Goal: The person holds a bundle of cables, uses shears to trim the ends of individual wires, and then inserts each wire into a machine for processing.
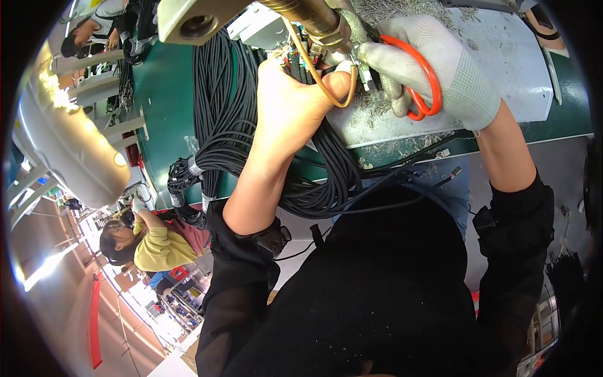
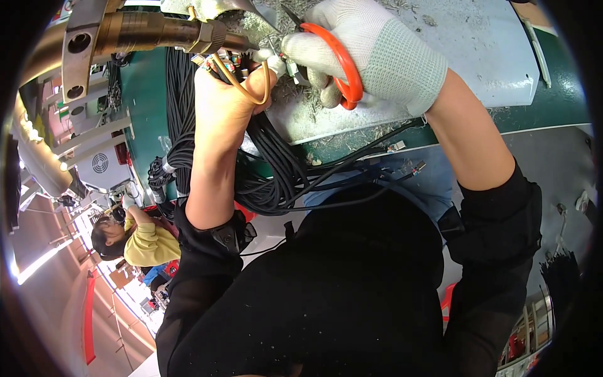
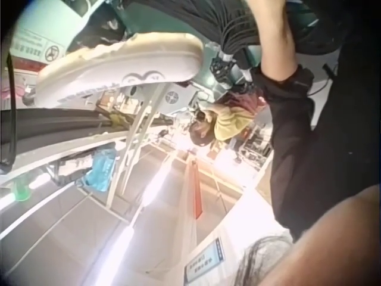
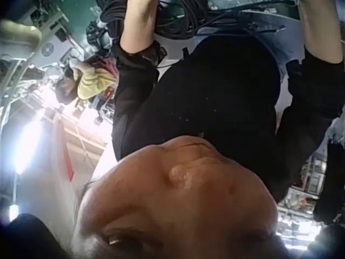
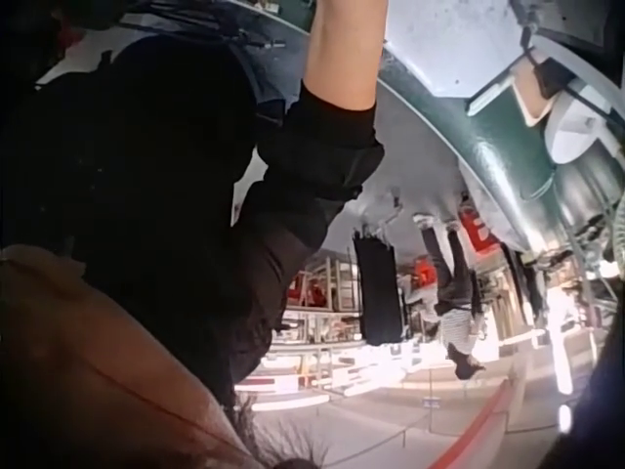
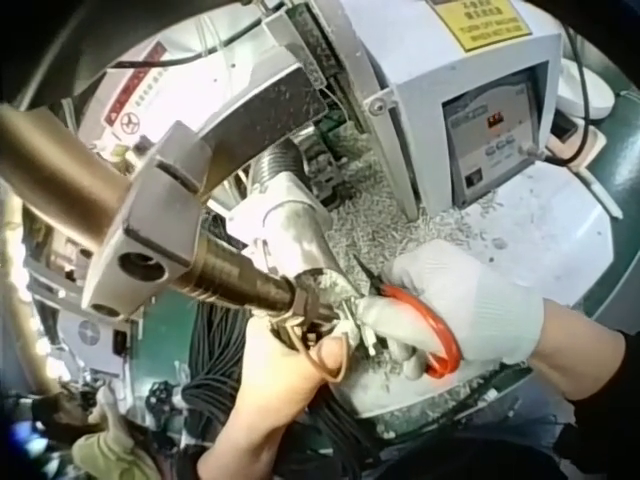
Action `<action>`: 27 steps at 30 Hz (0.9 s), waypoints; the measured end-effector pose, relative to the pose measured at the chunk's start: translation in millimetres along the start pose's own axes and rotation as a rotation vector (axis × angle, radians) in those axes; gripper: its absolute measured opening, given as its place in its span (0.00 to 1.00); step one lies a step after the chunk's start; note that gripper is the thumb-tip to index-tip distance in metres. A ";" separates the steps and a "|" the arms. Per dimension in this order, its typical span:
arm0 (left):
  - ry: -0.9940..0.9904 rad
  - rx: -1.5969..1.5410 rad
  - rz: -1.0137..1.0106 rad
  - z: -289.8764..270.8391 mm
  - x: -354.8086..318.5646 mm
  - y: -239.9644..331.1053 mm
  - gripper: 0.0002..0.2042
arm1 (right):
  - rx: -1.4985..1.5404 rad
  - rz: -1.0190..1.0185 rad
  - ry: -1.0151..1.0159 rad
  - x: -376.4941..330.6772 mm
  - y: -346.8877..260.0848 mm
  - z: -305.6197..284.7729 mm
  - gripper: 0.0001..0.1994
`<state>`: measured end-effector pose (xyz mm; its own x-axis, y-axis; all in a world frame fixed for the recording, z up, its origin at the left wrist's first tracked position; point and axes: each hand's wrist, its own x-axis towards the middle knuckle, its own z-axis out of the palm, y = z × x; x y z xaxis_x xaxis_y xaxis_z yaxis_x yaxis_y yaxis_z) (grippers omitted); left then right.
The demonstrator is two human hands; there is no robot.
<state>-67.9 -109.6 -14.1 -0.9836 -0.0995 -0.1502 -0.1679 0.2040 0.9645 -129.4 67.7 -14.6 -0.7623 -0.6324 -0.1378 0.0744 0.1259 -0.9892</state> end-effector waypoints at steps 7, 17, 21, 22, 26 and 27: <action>0.005 0.088 0.003 0.3 -0.6 6.5 0.12 | 0.031 0.072 -0.038 4.0 -0.6 2.1 0.13; -0.020 0.119 0.052 -2.3 1.6 4.7 0.13 | 0.065 0.009 -0.015 6.2 19.8 3.7 0.12; -0.044 0.081 0.005 -6.9 2.1 2.4 0.11 | 0.058 0.045 0.029 7.0 8.2 8.7 0.13; -0.081 -0.009 -0.033 -10.3 2.3 -2.8 0.09 | 0.001 0.089 0.018 5.9 2.3 7.5 0.13; -0.174 -0.256 -0.112 -13.8 -1.3 -13.6 0.07 | -0.043 0.096 0.064 -2.3 -2.7 11.9 0.14; -0.189 -0.323 -0.120 -13.8 -2.5 -13.6 0.08 | -0.035 0.078 0.090 -5.0 -3.1 13.6 0.14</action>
<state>-62.3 -125.5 -23.9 -0.9581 0.0833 -0.2741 -0.2826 -0.1180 0.9520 -117.1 60.1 -11.5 -0.8097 -0.5487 -0.2080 0.1144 0.2000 -0.9731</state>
